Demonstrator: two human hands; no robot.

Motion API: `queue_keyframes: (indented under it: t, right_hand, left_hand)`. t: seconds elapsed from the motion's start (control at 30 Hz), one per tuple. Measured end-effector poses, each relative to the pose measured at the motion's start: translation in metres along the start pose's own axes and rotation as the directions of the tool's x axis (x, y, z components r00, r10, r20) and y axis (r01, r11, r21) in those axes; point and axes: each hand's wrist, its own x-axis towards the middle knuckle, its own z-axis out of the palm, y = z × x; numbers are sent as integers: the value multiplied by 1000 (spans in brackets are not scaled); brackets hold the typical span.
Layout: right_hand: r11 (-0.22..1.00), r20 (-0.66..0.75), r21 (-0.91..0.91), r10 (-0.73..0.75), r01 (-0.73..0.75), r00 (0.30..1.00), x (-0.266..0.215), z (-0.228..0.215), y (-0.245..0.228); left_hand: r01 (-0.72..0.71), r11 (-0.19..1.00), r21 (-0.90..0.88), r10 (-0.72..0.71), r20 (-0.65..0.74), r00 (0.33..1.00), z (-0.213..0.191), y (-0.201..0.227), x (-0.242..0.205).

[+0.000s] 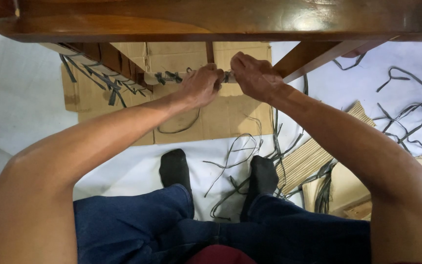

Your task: Wrapping dark strips around the rungs of a wooden chair.

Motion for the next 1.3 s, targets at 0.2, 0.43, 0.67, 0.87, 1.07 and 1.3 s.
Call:
queue_keyframes:
  t: [0.2,0.43,0.67,0.87,1.07,1.3]
  right_hand:
    - [989,-80,-150,-30,18,996,1,3,-1]
    - [959,104,173,208,-223,973,15,11,2]
    - [909,159,294,257,-294,953,8,1,5]
    - [993,-103,47,-102,107,989,1,12,6]
    - [994,-37,-95,-49,45,998,-6,22,0]
    - [949,-10,-300,-106,98,994,-2,22,-2]
  left_hand:
    - [-117,985,124,117,7,993,8,-6,-2]
    - [-229,926,299,214,81,973,5,-7,-1]
    - [-247,926,284,239,61,969,2,-2,-11]
    - [-110,934,340,77,111,991,-15,-5,-10]
    - [-115,884,452,96,65,993,-4,-36,-10]
    - [-166,861,480,177,22,984,-11,-34,-10]
